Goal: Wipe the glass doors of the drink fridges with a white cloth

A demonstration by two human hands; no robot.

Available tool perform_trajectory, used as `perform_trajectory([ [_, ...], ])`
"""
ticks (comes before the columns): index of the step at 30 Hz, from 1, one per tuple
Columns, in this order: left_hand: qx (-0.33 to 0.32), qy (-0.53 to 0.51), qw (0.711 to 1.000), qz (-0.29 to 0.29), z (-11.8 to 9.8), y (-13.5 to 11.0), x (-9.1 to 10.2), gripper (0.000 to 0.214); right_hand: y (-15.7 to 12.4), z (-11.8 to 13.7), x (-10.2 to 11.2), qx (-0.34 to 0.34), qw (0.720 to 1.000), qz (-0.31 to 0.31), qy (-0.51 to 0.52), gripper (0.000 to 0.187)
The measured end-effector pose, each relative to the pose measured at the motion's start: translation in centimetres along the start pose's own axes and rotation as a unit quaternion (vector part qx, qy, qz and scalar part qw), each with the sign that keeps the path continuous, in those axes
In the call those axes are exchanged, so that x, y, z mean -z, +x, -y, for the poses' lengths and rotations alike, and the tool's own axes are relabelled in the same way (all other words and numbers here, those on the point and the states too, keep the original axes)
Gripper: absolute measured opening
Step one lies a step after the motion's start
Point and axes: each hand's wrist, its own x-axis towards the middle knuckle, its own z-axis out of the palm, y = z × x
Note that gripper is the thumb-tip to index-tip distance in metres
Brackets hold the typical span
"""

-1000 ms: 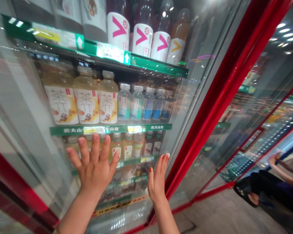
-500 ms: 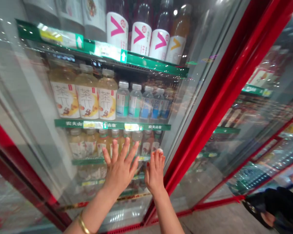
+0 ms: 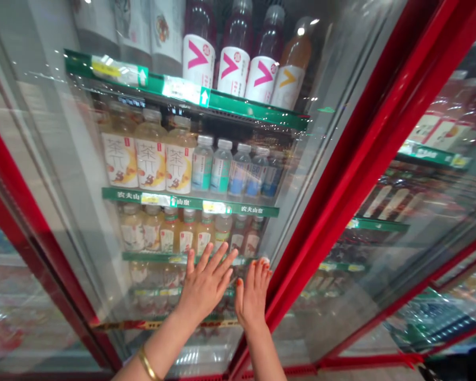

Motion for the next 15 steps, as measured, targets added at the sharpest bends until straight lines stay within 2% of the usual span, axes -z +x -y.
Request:
perform_trajectory([
  [1, 0.006, 0.003, 1.000, -0.005, 0.4, 0.2, 0.2, 0.073, 1.3, -0.1, 0.3, -0.035, 0.999, -0.010, 0.010, 0.080],
  [3, 0.023, 0.007, 0.999, -0.022, 1.2, 1.3, 0.9, 0.079, 5.5, 0.5, 1.0, -0.089, 0.995, -0.044, 0.023, 0.077],
  [4, 0.031, 0.007, 0.999, -0.029, 1.4, 2.0, 1.2, 0.082, 7.8, 1.1, 1.3, -0.089, 0.994, -0.060, 0.023, 0.077],
  [6, 0.036, 0.004, 0.999, -0.034, 1.6, 3.0, 1.7, 0.083, 10.9, 2.4, 1.4, -0.026, 0.997, -0.068, 0.012, 0.079],
  [8, 0.032, 0.000, 0.999, -0.031, 1.7, 3.0, 1.9, 0.083, 10.8, 3.3, 1.3, 0.083, 0.996, -0.043, 0.005, 0.081],
  [10, 0.030, 0.003, 0.999, -0.028, 2.1, 2.0, 2.0, 0.084, 8.1, 3.1, 1.2, 0.149, 0.989, -0.010, -0.002, 0.082],
  [11, 0.031, 0.007, 0.999, -0.026, 2.6, 1.3, 2.1, 0.085, 6.5, 2.6, 1.3, 0.145, 0.989, 0.000, -0.008, 0.082],
  [13, 0.039, 0.018, 0.999, -0.025, 3.8, 0.3, 2.7, 0.088, 4.8, 1.2, 1.8, 0.060, 0.998, -0.005, -0.027, 0.083],
  [15, 0.056, 0.028, 0.998, -0.031, 5.0, 0.1, 3.6, 0.092, 5.7, 0.4, 2.2, -0.050, 0.998, -0.030, -0.032, 0.082],
])
